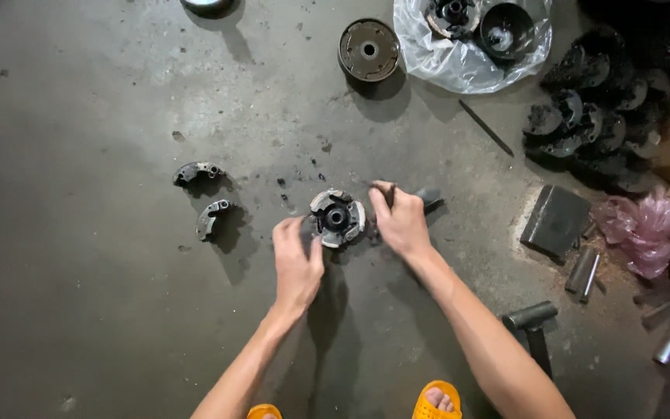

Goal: Repairing a motorcycle clutch assembly by disassembling and reassembling components using hand tools

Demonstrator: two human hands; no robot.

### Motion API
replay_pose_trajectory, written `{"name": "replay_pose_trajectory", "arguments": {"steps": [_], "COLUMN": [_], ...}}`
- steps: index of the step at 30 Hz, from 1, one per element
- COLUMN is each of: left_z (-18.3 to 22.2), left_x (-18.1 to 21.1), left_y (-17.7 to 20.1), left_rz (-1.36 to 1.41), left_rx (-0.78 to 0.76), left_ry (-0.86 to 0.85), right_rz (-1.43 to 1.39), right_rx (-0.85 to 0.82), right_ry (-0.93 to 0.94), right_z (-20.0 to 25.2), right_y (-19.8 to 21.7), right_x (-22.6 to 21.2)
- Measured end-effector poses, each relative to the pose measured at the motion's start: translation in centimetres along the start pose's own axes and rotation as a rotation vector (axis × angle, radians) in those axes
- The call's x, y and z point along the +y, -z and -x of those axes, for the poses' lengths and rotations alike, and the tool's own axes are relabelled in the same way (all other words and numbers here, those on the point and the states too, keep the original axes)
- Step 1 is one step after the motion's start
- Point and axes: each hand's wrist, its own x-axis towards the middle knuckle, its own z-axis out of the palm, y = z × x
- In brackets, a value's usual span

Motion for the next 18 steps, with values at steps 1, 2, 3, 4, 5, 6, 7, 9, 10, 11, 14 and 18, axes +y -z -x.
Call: {"name": "replay_pose_trajectory", "arguments": {"steps": [1,2,3,4,5,6,7,9,10,11,14,18], "left_z": [1.1,1.7,2.2,2.4,1.7,1.2,0.8,-1.2,-2.0,-3.0,-4.9,-4.2], "left_x": [0.1,0.5,0.8,1.2,2.0,2.8,3.7,1.0,-0.3,-1.4,-3.3,-6.0], "left_y": [0.3,0.0,-0.2,-0.5,0.1,0.7,1.2,0.3,-0.1,-0.3,0.3,3.5], "left_rz": [0.207,0.204,0.431,0.662,0.664,0.647,0.63,0.544,0.455,0.454,0.394,0.123], "left_rx": [-0.021,-0.023,-0.108,-0.185,-0.18,-0.158,-0.137,-0.1,-0.074,-0.073,-0.076,-0.087], "left_ry": [0.331,0.331,0.527,0.718,0.713,0.661,0.608,0.489,0.372,0.374,0.206,-0.048], "right_rz": [0.036,0.034,0.003,-0.025,-0.024,-0.01,0.005,-0.018,-0.044,-0.043,-0.151,-0.153], "right_rx": [-0.09,-0.09,-0.174,-0.257,-0.256,-0.236,-0.216,-0.257,-0.294,-0.296,-0.402,-0.329], "right_ry": [-0.165,-0.168,-0.206,-0.235,-0.228,-0.252,-0.276,-0.315,-0.365,-0.365,-0.388,-0.398], "right_z": [-0.2,-0.1,-0.1,-0.5,0.1,1.1,2.0,4.5,6.0,6.5,7.0,5.4], "right_y": [0.5,-0.3,-1.1,-1.8,-1.9,-1.9,-2.0,-2.2,-2.4,-2.7,-2.4,-0.1], "right_x": [-0.2,0.7,1.6,2.4,2.0,1.7,1.5,3.0,3.7,4.0,3.9,1.9]}}
